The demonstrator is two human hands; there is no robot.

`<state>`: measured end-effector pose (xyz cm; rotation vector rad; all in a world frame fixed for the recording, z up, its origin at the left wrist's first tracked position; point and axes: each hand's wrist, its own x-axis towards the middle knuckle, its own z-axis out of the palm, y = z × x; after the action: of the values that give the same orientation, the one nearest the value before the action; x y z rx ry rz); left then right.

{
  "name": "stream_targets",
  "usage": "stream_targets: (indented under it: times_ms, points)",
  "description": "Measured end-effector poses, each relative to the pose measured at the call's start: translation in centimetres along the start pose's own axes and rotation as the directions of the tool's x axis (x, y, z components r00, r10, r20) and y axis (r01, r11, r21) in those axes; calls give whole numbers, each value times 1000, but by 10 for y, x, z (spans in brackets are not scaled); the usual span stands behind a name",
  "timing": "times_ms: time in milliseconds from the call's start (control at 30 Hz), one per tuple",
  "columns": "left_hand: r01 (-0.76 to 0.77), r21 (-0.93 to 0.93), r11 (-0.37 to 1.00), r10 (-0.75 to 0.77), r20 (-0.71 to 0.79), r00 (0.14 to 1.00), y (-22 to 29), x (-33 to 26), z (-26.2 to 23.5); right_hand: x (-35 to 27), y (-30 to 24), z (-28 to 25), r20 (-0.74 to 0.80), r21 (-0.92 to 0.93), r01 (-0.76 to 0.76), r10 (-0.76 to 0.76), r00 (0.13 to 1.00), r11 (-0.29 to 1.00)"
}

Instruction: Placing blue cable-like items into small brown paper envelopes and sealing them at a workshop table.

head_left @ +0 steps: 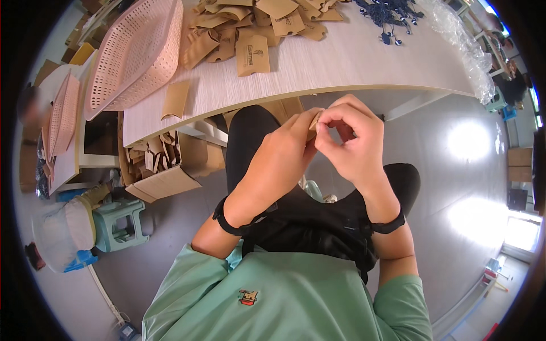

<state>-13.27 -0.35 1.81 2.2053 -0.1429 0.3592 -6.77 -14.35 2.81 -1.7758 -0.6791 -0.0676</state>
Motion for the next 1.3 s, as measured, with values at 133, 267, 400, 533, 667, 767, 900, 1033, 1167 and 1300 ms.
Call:
stream_targets:
  times_ms: [133, 267, 400, 533, 667, 767, 900, 1033, 1167, 1300]
  points:
    - [313, -278, 908, -259, 213, 942, 0, -3, -11, -1, 5, 0, 29, -216, 253, -253, 967, 943]
    - [507, -421, 752, -327, 429, 842, 2, 1, -26, -1, 22, -9, 147, -329, 486, -464, 873, 810]
    - [579, -391, 715, -325, 548, 771, -3, 3, -34, -5, 23, -20, 243, -355, 514, -454, 857, 781]
    - [626, -408, 664, -300, 622, 723, -7, 1, -32, -6, 22, -28, 331, -384, 549, -444, 833, 743]
    - [562, -558, 611, -256, 532, 807, -12, -5, -22, -9, 23, -32, 247, -429, 503, -438, 864, 750]
    - [498, -511, 700, -285, 440, 852, -10, -5, -13, -20, 23, -29, 40, -283, 278, -279, 960, 918]
    - [18, -216, 976, 17, 158, 987, -10, -2, 2, -30, 9, -18, 19, -49, -22, 23, 1000, 999]
    - [-151, 250, 957, 154, 7, 988, -2, -3, 19, -34, 14, -12, 48, 404, -373, 388, 920, 835]
    - [-137, 148, 979, 156, -120, 980, 2, -6, 17, -37, 16, -14, 24, 521, -414, 473, 881, 746]
    - [165, -795, 583, -227, 36, 973, -2, -6, 16, -42, 17, -16, -26, 547, -361, 447, 894, 755]
